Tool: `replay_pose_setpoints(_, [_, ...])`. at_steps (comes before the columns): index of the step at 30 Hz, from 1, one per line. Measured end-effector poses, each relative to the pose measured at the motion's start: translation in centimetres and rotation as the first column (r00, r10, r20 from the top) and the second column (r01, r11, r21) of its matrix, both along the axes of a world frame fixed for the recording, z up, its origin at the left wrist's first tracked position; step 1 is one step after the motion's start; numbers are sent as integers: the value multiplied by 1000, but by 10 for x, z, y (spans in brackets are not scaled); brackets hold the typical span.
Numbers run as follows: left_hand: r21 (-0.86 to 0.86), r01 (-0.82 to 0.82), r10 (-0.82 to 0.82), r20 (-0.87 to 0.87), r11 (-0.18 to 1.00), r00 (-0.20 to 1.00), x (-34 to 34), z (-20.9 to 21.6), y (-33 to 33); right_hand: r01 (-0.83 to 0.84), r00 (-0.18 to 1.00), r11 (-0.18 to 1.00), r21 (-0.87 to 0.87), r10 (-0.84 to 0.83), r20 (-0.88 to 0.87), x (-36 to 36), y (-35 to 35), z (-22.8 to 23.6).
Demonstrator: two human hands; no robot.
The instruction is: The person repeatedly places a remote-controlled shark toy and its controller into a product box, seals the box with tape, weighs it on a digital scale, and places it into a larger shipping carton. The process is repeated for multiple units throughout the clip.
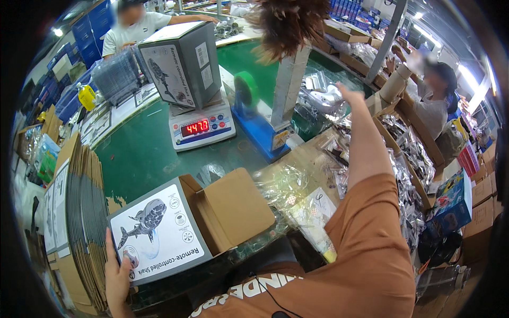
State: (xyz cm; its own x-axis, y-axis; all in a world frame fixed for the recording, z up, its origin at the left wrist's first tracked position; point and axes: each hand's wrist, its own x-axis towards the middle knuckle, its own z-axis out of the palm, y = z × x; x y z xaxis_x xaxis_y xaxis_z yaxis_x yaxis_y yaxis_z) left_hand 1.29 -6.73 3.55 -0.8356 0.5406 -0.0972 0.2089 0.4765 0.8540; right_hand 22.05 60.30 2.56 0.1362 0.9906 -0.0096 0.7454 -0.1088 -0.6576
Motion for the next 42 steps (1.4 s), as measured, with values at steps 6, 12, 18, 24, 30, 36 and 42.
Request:
replay_pose_setpoints(6, [204,-88,48,197,975,979,-26,-24,13,-225,605,872,-435,-225,-764,-14,-57,-18])
replay_pose_setpoints(12, [325,-8,-75,241,946,968,-28,-29,12,-236,352,953,-191,-99,-931,2,-43,-25])
replay_pose_setpoints(18, [345,94,-167,188,934,968,-32,-30,36,-490,434,872,-19,225,-873,145,-104,60])
replay_pose_setpoints(24, [272,51,-114,222,961,968,-25,-30,62,-524,489,851,-36,267,-830,158,-239,62])
replay_pose_setpoints(30, [252,95,-148,204,963,968,-21,-25,62,-640,682,657,-398,248,-688,100,-287,3])
replay_pose_setpoints(36, [271,-30,-55,302,962,952,-36,-21,51,-759,642,386,-524,575,-507,4,-300,-5])
replay_pose_setpoints(42, [341,-33,-70,287,939,955,-35,-29,44,-754,650,421,-505,589,-480,13,-271,8])
